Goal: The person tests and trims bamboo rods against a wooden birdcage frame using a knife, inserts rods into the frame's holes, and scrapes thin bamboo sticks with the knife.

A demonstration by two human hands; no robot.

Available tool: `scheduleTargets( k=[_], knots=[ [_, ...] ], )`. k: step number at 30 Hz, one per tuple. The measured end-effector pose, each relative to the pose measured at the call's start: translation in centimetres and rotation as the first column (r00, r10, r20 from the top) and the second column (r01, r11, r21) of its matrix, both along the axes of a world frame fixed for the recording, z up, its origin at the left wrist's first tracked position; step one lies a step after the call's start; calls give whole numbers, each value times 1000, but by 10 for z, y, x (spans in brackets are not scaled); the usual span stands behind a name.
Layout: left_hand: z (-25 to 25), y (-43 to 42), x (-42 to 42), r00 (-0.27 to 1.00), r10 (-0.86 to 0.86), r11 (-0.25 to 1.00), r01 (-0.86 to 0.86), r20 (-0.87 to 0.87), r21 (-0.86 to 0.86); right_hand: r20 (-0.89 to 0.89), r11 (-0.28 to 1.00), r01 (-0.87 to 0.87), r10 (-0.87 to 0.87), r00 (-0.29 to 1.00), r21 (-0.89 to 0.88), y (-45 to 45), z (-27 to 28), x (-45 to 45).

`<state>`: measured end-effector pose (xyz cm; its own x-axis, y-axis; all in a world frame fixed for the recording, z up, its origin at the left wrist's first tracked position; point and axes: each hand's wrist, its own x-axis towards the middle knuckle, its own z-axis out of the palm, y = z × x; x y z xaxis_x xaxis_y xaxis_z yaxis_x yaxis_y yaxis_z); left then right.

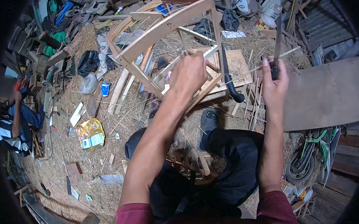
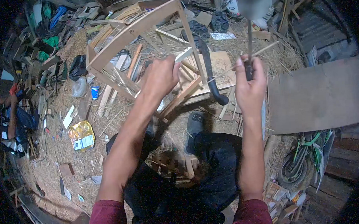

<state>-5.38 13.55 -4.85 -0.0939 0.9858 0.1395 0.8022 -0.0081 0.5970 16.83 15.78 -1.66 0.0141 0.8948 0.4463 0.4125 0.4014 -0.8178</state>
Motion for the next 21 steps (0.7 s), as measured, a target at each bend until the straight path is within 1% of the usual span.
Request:
scheduleTargets(
  k=[2, 5, 8, 9, 12, 14, 16, 17, 20, 21],
  knots=[
    [-16, 8, 7, 1000, -22, 1000, 22, 22, 0, 15, 1000, -12, 12, 1000, -10, 5, -4, 2],
    [-17, 12, 17, 999, -48, 999, 48, -7, -2, 47, 999, 17, -15, 999, -29, 10, -9, 4],
    [-18, 13, 24, 997, -80, 997, 80, -23, 2, 47, 1000, 19, -19, 999, -2, 16, -15, 7],
    [-15, 14, 25, 996, -85, 995, 85, 4, -58, 36, 1000, 7, -7, 999, -9, 18, -18, 7],
    [-19, 15, 28, 993, -106, 994, 107, 43, -35, 81, 999, -32, 34, 996, -31, 24, -32, 7],
    [-24, 19, 28, 994, -96, 995, 97, 47, -16, 90, 998, -45, 47, 995, -33, 23, -35, 3],
    [-23, 21, 27, 995, -80, 997, 80, 55, 5, 131, 998, -64, 66, 989, -23, 24, -35, 1],
    [-23, 22, 26, 996, -66, 998, 67, 64, -13, 181, 999, -46, 46, 982, -2, 26, -39, 1],
    [-20, 24, 21, 998, -65, 998, 65, 27, 8, 136, 998, -24, 31, 990, -51, 29, -40, 0],
    [-20, 25, 20, 997, -63, 998, 63, 37, 13, 133, 999, -25, 30, 991, -36, 31, -41, 0]
  ],
)
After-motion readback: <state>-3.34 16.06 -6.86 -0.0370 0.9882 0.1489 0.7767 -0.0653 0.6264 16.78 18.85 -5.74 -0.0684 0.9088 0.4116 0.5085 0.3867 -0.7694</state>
